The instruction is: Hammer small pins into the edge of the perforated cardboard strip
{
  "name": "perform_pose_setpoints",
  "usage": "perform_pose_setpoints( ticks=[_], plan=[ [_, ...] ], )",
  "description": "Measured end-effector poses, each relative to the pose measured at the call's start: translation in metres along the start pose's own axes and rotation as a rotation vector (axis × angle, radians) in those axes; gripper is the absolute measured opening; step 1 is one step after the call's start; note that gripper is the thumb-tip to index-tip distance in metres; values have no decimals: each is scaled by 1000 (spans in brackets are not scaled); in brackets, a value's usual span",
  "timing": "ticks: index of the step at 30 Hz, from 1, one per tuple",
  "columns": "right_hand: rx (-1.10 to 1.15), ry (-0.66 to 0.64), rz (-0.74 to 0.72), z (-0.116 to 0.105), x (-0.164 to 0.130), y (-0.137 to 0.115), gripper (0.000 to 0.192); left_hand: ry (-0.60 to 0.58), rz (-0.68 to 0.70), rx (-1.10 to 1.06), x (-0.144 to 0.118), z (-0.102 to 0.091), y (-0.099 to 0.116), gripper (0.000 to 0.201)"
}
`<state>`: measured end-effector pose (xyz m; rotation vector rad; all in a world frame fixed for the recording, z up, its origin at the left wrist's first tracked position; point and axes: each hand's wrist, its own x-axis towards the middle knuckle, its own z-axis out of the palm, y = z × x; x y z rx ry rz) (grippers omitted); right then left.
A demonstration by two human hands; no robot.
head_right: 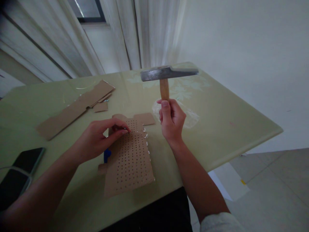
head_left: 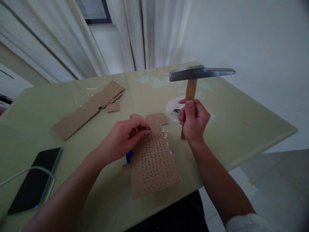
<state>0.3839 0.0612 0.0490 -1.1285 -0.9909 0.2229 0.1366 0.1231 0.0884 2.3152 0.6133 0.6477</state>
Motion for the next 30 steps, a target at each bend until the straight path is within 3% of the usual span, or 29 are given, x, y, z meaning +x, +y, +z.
perform_pose_setpoints(
  ticks=[30],
  plan=[
    [2,-32,0,-4,1,-6,37,16,-12,34,0,5,1,7]
  ],
)
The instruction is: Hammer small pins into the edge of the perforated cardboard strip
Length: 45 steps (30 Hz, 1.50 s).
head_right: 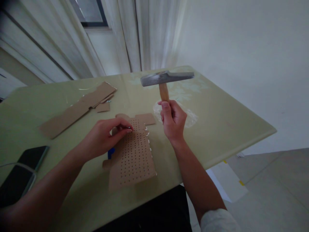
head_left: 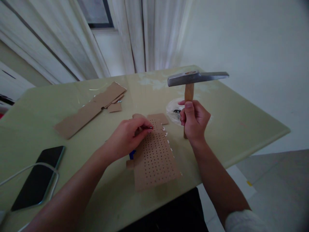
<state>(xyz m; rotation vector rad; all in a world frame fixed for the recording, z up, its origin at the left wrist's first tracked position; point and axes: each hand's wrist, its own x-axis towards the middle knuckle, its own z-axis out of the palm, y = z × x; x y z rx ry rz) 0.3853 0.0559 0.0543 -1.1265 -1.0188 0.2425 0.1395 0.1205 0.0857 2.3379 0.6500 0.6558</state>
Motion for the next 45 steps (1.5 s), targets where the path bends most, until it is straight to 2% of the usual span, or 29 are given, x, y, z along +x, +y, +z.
perform_pose_setpoints(
  ticks=[3,6,9,13,15,18,24,26,32,38,45],
  plan=[
    [-3,-47,16,-6,-5,-11,36,-3,-11,-20,1,2,-1,8],
    [-87,-132,38,-22,-13,-29,35,-2,-13,-35,2,5,-3,9],
    [-324,-258,13,-45,-16,-56,36,18,3,-45,4,9,-6,7],
    [-777,-455,-164,-63,-9,-98,41,49,-2,-47,6,12,-9,6],
    [-939,-535,-203,-64,-6,-115,46,55,-14,-34,7,14,-10,7],
    [-1043,-618,-183,-59,-4,-128,55,48,-17,-50,9,14,-9,7],
    [-1132,-751,-57,-50,-9,-125,51,31,-16,-30,10,13,-6,7],
    [-1155,-750,-50,-49,-8,-126,49,26,-12,-19,11,13,-5,7],
    [-1074,-641,-74,-45,-5,-136,46,26,-13,-55,13,15,-8,6],
    [-1148,-735,-46,-44,-8,-131,45,30,-11,-52,15,15,-10,6],
    [-1083,-580,-80,-45,-8,-135,47,27,-14,-78,15,16,-12,5]
  ],
)
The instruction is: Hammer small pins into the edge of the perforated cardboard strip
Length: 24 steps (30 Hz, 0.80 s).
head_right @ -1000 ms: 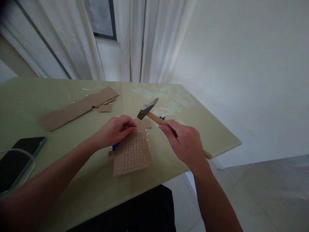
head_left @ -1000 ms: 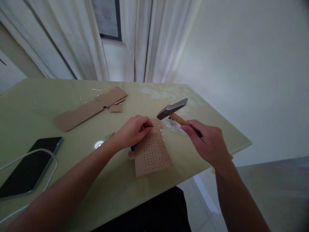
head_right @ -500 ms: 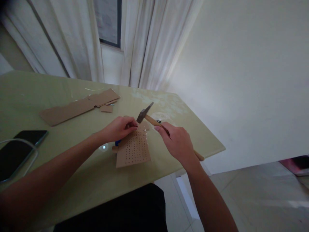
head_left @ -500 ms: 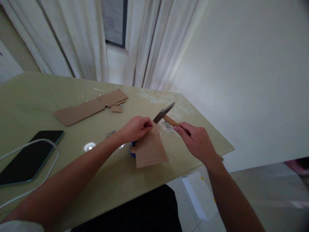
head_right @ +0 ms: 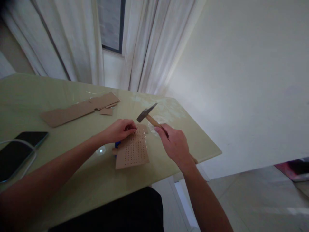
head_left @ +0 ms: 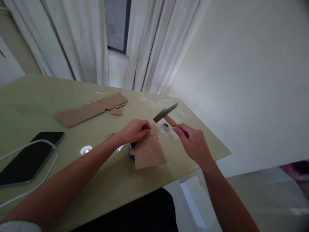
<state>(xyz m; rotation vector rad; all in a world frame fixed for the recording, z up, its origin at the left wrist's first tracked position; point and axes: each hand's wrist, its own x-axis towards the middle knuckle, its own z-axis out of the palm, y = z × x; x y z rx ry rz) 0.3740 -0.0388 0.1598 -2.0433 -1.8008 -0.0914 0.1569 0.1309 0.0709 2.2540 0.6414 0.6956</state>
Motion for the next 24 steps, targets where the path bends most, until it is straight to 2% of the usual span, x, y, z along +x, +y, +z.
perform_pose_setpoints(
  ticks=[6,13,19,24],
  plan=[
    [-74,-125,-29,16,-3,3,45,-5,9,10,-1,-1,1,8],
    [-5,13,8,10,-3,0,45,-5,10,17,-1,0,-3,6],
    [-126,-139,-25,19,-6,2,46,-11,11,48,-2,0,-2,8],
    [-60,-46,-4,17,-5,2,47,-19,9,60,-2,0,-1,7]
  ],
)
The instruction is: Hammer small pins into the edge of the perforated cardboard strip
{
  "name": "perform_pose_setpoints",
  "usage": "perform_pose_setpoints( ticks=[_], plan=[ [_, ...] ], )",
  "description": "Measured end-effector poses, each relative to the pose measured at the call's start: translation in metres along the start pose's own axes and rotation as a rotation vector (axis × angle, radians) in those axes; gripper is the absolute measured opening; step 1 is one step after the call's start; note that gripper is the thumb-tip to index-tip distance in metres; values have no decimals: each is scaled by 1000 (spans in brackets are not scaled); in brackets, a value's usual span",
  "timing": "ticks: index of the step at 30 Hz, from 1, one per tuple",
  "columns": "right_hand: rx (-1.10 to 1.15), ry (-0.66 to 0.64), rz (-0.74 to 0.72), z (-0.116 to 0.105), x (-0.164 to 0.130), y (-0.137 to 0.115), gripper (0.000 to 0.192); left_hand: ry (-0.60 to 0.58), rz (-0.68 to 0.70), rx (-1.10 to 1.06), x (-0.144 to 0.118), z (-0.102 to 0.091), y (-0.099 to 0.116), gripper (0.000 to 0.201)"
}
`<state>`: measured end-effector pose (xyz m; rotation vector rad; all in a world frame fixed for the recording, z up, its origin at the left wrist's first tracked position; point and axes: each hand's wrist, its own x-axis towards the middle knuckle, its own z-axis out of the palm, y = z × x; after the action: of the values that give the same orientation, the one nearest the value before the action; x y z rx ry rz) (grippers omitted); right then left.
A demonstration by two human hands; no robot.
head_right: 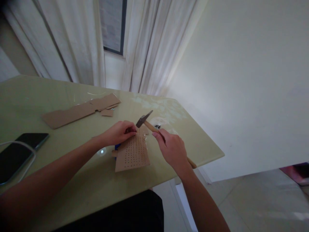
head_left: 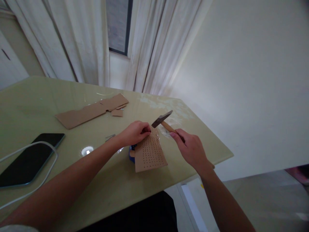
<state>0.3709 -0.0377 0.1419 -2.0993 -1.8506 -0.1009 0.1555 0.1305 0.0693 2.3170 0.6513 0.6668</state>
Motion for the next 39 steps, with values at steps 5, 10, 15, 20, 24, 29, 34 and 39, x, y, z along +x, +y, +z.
perform_pose_setpoints(
  ticks=[5,10,15,20,24,29,34,39],
  plan=[
    [19,-5,1,1,0,-3,45,-13,1,-8,-1,-1,0,8],
    [-47,-118,-8,7,-4,-1,42,-14,24,-3,-1,-2,0,10],
    [-5,-44,19,4,-6,2,44,-15,35,11,-1,-1,0,7],
    [-28,-75,1,8,-7,1,45,-55,59,101,-3,-5,6,14],
    [-72,-109,-4,11,-6,1,45,-101,98,229,-6,-7,9,36],
    [51,6,7,6,-5,2,46,-104,90,247,-7,-6,9,46],
    [-46,-136,-30,16,-7,1,48,-115,84,249,-7,-7,9,45],
    [-63,-112,-10,21,-6,4,51,-102,72,244,-7,-7,8,43]
  ],
)
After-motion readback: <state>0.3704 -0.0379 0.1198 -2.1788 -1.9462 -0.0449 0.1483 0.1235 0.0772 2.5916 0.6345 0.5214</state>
